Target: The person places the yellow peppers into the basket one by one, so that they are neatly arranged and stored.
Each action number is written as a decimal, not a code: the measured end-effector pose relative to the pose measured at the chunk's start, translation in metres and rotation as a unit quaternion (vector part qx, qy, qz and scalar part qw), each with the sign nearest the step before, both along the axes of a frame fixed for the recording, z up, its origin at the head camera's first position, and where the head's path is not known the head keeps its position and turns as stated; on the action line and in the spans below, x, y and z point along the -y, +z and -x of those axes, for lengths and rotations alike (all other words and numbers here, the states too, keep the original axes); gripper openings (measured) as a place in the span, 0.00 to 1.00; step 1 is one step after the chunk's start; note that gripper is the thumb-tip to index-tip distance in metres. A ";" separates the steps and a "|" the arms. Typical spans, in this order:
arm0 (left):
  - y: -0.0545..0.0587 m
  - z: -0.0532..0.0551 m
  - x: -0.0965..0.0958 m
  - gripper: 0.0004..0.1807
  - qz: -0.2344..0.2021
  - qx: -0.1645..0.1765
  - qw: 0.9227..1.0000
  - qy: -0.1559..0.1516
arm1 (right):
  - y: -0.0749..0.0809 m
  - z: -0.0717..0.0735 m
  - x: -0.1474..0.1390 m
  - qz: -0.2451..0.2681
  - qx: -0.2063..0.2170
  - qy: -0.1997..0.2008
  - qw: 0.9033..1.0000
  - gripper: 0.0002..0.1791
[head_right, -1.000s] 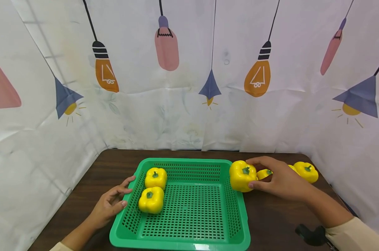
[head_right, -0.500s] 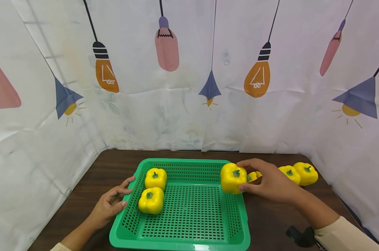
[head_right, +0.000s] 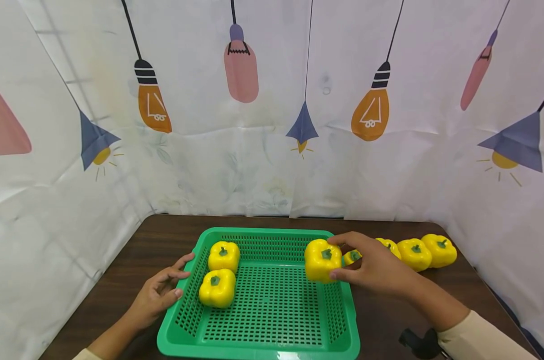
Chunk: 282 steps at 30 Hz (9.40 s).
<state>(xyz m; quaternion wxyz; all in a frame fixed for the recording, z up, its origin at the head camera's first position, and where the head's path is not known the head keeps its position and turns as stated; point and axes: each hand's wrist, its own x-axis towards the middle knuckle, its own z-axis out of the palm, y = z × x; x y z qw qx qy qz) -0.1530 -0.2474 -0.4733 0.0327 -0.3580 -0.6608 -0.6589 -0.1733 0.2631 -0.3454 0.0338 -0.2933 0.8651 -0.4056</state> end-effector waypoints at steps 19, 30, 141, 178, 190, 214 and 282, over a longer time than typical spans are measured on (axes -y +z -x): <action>0.002 0.000 0.000 0.18 0.002 0.000 1.000 0.005 | -0.007 -0.009 0.027 -0.008 0.019 0.025 0.999 0.35; 0.002 0.000 0.000 0.18 0.001 -0.002 1.000 0.002 | -0.011 -0.014 0.042 -0.008 0.020 0.044 0.999 0.36; 0.002 -0.001 -0.002 0.20 -0.007 -0.015 1.000 0.005 | -0.044 -0.041 0.199 -0.080 0.009 0.131 0.988 0.33; -0.002 0.001 0.001 0.20 -0.007 -0.001 1.000 -0.001 | -0.050 -0.043 0.216 -0.121 -0.034 0.108 0.986 0.34; 0.001 0.000 0.000 0.19 0.000 -0.005 1.000 0.005 | -0.053 -0.043 0.216 -0.110 -0.011 0.108 0.988 0.34; 0.003 -0.001 -0.001 0.19 -0.009 0.005 1.000 -0.004 | -0.054 -0.041 0.213 -0.087 0.015 0.126 0.988 0.34; 0.000 0.002 0.000 0.19 -0.011 0.002 1.000 -0.003 | -0.017 -0.011 0.022 -0.043 0.042 -0.012 0.998 0.38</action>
